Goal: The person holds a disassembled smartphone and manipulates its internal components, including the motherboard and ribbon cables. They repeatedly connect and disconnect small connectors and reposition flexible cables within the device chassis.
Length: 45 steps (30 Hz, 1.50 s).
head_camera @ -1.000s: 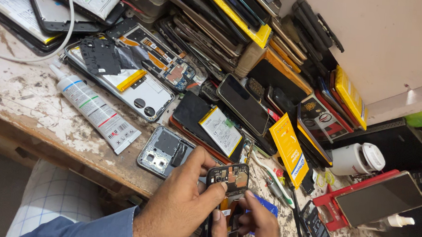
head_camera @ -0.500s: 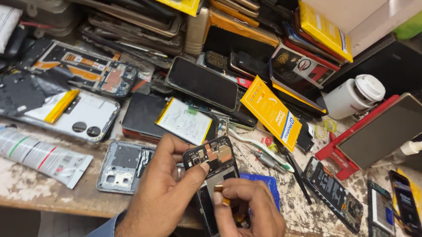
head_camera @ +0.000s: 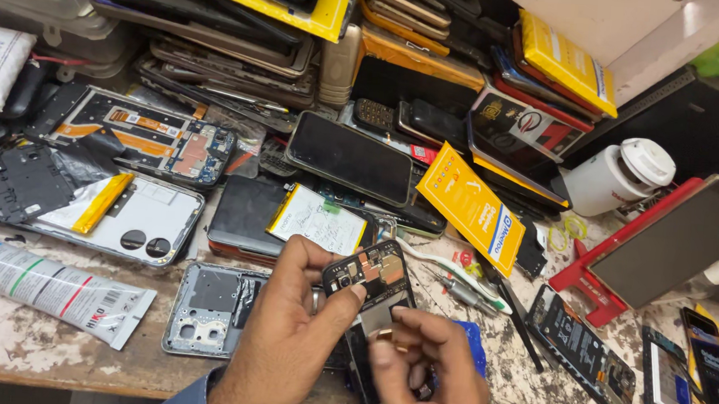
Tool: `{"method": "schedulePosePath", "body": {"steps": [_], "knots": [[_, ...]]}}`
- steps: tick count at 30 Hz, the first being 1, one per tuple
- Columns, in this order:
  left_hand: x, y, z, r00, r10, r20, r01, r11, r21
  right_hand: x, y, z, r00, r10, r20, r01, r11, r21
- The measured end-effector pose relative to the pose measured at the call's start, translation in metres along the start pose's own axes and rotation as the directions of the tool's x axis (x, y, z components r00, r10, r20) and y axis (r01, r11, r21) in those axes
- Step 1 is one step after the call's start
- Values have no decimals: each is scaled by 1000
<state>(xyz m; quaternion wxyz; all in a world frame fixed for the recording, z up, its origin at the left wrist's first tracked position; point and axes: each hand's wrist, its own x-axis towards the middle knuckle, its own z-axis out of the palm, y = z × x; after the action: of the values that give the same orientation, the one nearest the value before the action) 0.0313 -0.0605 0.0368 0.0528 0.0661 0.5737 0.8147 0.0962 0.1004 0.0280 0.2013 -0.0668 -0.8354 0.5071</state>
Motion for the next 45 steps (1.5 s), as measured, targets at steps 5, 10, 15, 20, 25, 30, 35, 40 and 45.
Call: {"method": "schedulePosePath", "body": {"steps": [5,10,15,20,25,30,35,40,45], "knots": [[-6,-1,1,996,-91,23,93,992,-86,10,3,-11,987,136,89,-141,989,47],[-11,-3,5,997,-79,7,80,995,-60,6,-4,-13,996,92,18,-93,995,27],[-12,0,7,997,-71,36,74,992,-103,8,-7,-14,995,92,38,-92,996,-12],[-13,4,8,996,-71,54,75,994,-75,15,-11,-19,970,222,98,-223,975,4],[-14,6,9,988,-152,35,150,988,38,22,-21,-25,929,315,193,-328,944,38],[-14,5,11,996,-74,44,73,997,6,25,-28,-29,910,352,219,-357,934,-16],[-13,4,12,997,-54,59,56,998,-28,25,-29,-30,923,323,208,-335,942,28],[-14,5,11,995,-59,78,63,996,-59,27,-29,-28,929,311,201,-330,942,65],[-13,7,12,996,-24,82,26,999,-33,32,-31,-28,938,307,163,-326,939,106]]}}
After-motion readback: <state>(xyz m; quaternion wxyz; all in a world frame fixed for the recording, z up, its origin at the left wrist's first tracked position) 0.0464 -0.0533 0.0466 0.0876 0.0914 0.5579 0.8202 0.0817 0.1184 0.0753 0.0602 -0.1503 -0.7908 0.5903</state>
